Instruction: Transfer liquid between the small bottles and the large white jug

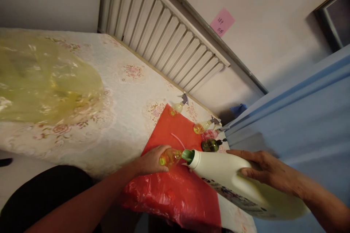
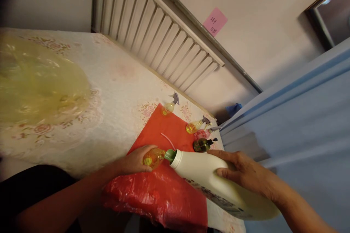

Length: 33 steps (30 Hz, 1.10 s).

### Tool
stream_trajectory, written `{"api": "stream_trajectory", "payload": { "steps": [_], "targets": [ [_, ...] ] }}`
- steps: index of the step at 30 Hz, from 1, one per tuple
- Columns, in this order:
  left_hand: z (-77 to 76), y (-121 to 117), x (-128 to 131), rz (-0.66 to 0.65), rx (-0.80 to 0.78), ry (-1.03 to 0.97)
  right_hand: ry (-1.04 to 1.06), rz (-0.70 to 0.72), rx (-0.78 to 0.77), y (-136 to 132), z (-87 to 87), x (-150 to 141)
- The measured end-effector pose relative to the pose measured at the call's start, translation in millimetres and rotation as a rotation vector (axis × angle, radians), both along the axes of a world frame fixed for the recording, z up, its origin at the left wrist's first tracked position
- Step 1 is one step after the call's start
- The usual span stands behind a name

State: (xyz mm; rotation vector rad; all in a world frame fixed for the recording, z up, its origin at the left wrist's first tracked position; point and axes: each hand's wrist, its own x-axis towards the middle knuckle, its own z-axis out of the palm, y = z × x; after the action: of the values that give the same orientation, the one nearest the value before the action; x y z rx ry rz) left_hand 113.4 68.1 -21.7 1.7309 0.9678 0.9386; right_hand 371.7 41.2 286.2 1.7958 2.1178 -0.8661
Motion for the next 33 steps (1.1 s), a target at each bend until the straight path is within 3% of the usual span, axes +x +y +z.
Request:
{"api": "stream_trajectory", "payload": {
  "steps": [21,33],
  "targets": [
    [-2.9,0.7,0.7,0.005,0.011,0.015,-0.037,0.068,0.005,-1.2,4.4,-6.7],
    [-5.2,1.6,0.6,-0.011,-0.010,0.005,-0.014,-0.001,0.003,-2.6,3.3,-6.6]
  ]
}}
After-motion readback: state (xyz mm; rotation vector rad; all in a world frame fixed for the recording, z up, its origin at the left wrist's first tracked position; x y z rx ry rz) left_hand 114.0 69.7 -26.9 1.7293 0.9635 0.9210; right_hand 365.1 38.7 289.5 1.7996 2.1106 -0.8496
